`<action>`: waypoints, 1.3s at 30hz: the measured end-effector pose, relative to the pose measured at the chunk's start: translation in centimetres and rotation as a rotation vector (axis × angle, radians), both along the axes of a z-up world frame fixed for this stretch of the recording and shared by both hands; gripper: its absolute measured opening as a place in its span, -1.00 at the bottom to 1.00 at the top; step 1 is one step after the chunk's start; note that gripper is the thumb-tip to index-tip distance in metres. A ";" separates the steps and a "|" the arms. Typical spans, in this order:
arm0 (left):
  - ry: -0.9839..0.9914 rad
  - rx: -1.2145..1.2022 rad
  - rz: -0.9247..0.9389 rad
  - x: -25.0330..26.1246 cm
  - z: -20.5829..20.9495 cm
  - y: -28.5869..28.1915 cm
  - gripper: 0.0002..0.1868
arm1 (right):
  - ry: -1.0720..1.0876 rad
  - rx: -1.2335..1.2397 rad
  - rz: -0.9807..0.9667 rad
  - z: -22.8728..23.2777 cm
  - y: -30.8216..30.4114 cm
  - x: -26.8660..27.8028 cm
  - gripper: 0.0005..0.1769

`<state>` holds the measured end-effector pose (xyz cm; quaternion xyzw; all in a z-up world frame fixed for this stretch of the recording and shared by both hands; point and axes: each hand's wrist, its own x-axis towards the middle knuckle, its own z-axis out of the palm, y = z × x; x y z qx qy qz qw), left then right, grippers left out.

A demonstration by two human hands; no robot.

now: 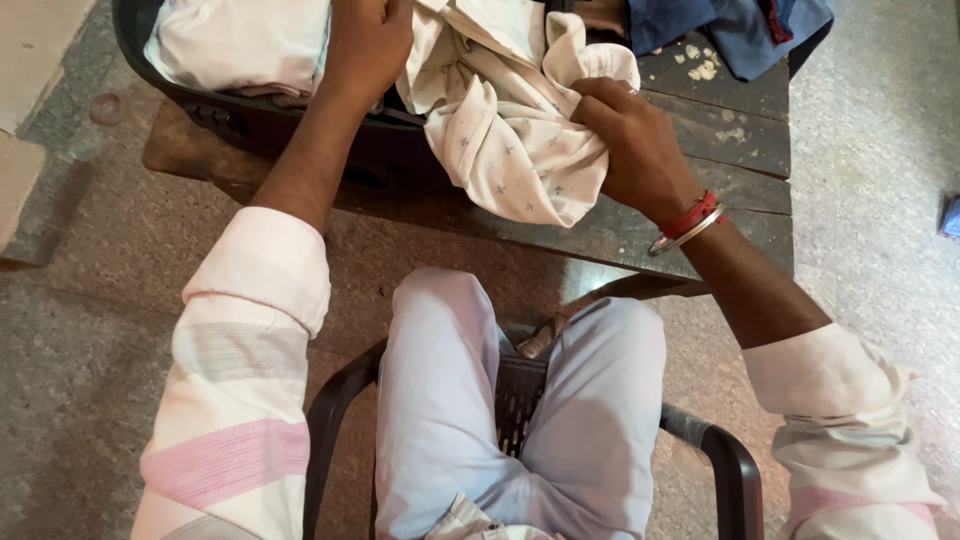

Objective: The person unzips a purple suitcase on a wooden bench, opens it to reveal folded clothes, and then picks up and unfolds a yellow t-shirt and a white patterned shirt to rearrange them.

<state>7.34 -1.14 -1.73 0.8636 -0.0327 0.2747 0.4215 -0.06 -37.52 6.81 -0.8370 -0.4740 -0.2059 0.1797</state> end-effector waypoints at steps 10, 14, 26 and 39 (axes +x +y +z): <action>0.005 0.212 -0.306 -5.4 5.8 -3.9 -0.36 | -0.057 0.073 0.020 -1.8 -0.4 -0.1 -0.64; 0.122 0.356 -0.196 -5.4 5.7 -6.1 -0.18 | -0.166 0.176 0.047 -2.8 -2.2 -0.2 -0.74; 0.070 -0.278 -0.272 -0.5 3.5 -9.3 -0.41 | -0.128 0.191 -0.170 -3.2 -11.2 -2.9 -0.88; 0.195 0.145 -0.468 -6.3 7.7 -11.0 -0.38 | 0.466 0.577 -0.229 -9.7 -12.1 -0.1 -0.91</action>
